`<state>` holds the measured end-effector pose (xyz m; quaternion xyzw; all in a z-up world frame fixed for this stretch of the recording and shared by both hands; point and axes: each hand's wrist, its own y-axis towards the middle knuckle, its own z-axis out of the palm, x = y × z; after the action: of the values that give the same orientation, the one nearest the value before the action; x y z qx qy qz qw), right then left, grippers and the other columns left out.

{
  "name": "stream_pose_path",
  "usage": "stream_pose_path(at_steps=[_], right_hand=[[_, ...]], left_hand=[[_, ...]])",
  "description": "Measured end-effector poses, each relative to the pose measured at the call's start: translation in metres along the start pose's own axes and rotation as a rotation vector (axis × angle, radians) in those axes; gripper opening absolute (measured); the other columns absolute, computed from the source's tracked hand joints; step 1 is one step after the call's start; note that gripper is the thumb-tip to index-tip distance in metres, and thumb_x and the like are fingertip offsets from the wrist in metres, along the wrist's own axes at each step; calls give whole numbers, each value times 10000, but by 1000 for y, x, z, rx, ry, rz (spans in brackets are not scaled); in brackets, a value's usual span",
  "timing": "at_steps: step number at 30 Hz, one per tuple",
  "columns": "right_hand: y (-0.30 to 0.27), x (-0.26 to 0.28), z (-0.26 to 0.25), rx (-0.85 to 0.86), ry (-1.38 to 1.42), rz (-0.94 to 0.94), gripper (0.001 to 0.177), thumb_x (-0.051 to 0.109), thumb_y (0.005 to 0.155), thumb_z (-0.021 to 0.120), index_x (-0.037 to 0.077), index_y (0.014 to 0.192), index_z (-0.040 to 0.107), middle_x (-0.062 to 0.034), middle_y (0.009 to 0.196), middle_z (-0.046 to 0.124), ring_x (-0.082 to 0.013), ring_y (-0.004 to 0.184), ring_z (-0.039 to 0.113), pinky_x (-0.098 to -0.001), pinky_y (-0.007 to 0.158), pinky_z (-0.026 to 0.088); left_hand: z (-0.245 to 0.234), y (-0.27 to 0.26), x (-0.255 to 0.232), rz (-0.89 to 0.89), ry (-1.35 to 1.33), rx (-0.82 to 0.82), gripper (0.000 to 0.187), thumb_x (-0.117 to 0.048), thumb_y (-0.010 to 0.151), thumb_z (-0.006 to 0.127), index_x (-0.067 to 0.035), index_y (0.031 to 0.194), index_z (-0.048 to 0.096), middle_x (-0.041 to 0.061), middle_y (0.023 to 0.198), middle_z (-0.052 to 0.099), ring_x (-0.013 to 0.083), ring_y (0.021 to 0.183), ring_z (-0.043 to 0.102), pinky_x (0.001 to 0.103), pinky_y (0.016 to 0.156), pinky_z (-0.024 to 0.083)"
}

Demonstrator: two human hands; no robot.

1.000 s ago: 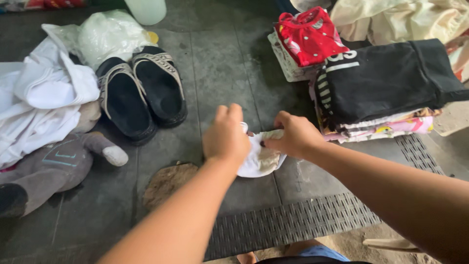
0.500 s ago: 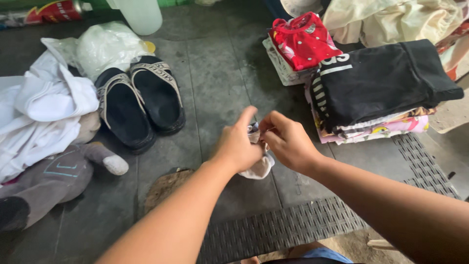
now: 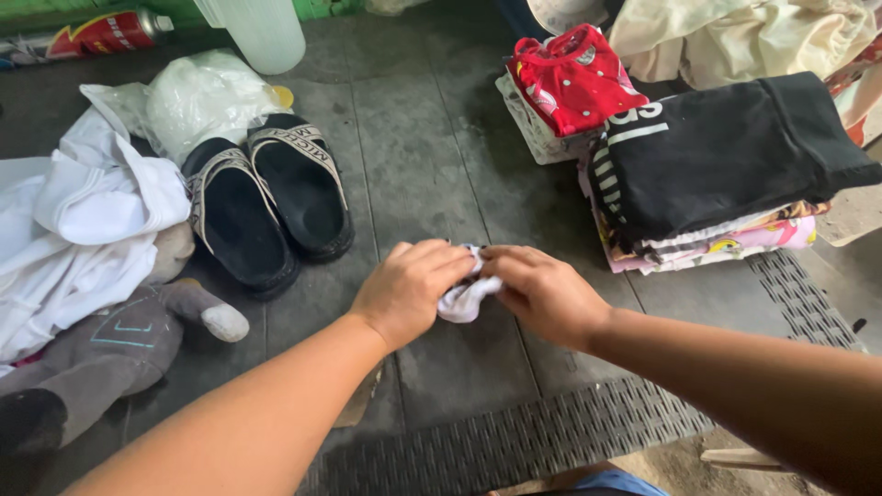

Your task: The person folds various pieces of clothing, including children's shorts and pants, one by one on a wooden bench. The person picks up each item, smooths it out, and folds it into a neat stack.

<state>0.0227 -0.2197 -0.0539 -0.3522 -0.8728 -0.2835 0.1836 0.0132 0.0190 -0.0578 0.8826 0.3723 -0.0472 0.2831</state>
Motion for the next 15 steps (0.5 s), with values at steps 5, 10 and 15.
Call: stream_pose_path(at_steps=[5, 10, 15], right_hand=[[26, -2, 20, -174, 322, 806, 184, 139, 988, 619, 5, 1107, 657, -187, 896, 716, -249, 779, 685, -368, 699, 571], [46, -8, 28, -386, 527, 1037, 253, 146, 890, 649, -17, 1082, 658, -90, 976, 723, -147, 759, 715, -325, 603, 636], [40, -8, 27, -402, 690, 971, 365, 82, 850, 711, -56, 1166, 589, -160, 1016, 715, -219, 823, 736, -350, 612, 660]], left_hand=[[-1, 0, -10, -139, -145, -90, 384, -223, 772, 676, -62, 1121, 693, 86, 1190, 714, 294, 1150, 621, 424, 938, 474], [40, 41, -18, -849, 9, -7, 212, -330, 934, 605, -131, 991, 653, 60, 1037, 751, 277, 1172, 595, 496, 1014, 382], [52, 67, -6, -1208, -24, 96, 341, -422, 962, 580, -194, 1214, 551, 97, 1123, 708, 301, 1157, 586, 537, 1031, 338]])
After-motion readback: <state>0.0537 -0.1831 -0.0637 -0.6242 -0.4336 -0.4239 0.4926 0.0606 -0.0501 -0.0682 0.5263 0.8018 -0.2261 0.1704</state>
